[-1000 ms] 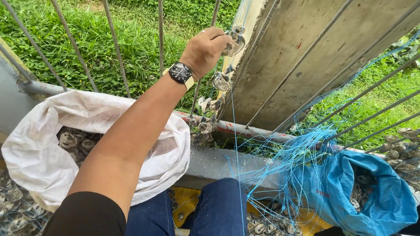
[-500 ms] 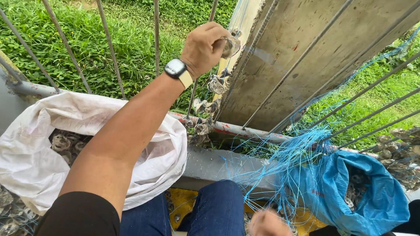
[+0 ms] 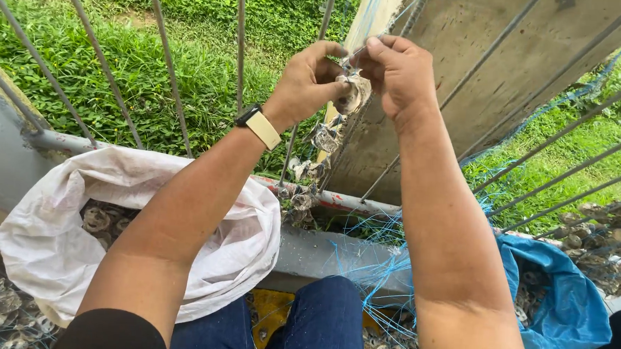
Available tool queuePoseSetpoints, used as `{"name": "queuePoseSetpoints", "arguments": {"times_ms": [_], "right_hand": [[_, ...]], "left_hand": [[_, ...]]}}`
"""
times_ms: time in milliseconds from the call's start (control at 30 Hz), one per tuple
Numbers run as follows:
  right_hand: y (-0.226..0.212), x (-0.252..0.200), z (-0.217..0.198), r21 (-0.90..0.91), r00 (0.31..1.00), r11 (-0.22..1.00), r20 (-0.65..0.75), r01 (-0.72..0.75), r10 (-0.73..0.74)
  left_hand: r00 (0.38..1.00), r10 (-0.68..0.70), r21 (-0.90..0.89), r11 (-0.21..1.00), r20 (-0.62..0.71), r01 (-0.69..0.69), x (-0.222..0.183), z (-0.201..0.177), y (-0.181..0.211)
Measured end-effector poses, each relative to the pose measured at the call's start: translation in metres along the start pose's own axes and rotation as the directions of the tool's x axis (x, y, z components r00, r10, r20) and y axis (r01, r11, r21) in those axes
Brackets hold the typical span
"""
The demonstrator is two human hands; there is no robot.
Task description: Stringing oyster shells onto a line for aquaculture.
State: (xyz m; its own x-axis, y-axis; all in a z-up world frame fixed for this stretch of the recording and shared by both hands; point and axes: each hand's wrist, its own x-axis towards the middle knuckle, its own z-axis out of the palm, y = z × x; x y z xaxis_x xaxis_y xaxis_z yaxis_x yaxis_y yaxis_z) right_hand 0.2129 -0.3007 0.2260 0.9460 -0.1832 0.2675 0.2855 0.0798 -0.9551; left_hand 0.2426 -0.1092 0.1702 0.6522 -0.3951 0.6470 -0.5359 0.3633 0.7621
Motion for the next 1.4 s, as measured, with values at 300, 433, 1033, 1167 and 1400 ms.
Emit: {"name": "queuePoseSetpoints", "arguments": {"times_ms": [300,433,1033,1167,1400], "right_hand": [[-0.012,-0.025,0.016,-0.757,0.842,0.469,0.194,0.455,-0.504],[-0.018,-0.099,0.027,-0.786,0.732,0.279,0.298,0.552,-0.613],[0.022,-0.151,-0.023,-0.603,0.883,0.719,-0.051,0.346,-0.467],[-0.005,-0.092,-0.003,-0.412,0.84,0.749,0.083,0.519,-0.536],[-0.023,-0.074,0.041,-0.59,0.589,0.244,0.51,0.77,-0.627]], "left_hand": [[0.996,0.091,0.326,0.942,-0.003,-0.085,-0.001,0.004,-0.008],[0.988,0.154,0.466,0.876,-0.032,-0.121,0.003,0.001,0.002],[0.978,0.203,0.428,0.88,0.053,-0.206,0.005,0.003,-0.008],[0.998,0.056,0.397,0.916,0.028,-0.063,0.004,0.005,0.0],[0.924,0.375,0.628,0.701,0.078,-0.338,0.006,0.005,-0.009]]}}
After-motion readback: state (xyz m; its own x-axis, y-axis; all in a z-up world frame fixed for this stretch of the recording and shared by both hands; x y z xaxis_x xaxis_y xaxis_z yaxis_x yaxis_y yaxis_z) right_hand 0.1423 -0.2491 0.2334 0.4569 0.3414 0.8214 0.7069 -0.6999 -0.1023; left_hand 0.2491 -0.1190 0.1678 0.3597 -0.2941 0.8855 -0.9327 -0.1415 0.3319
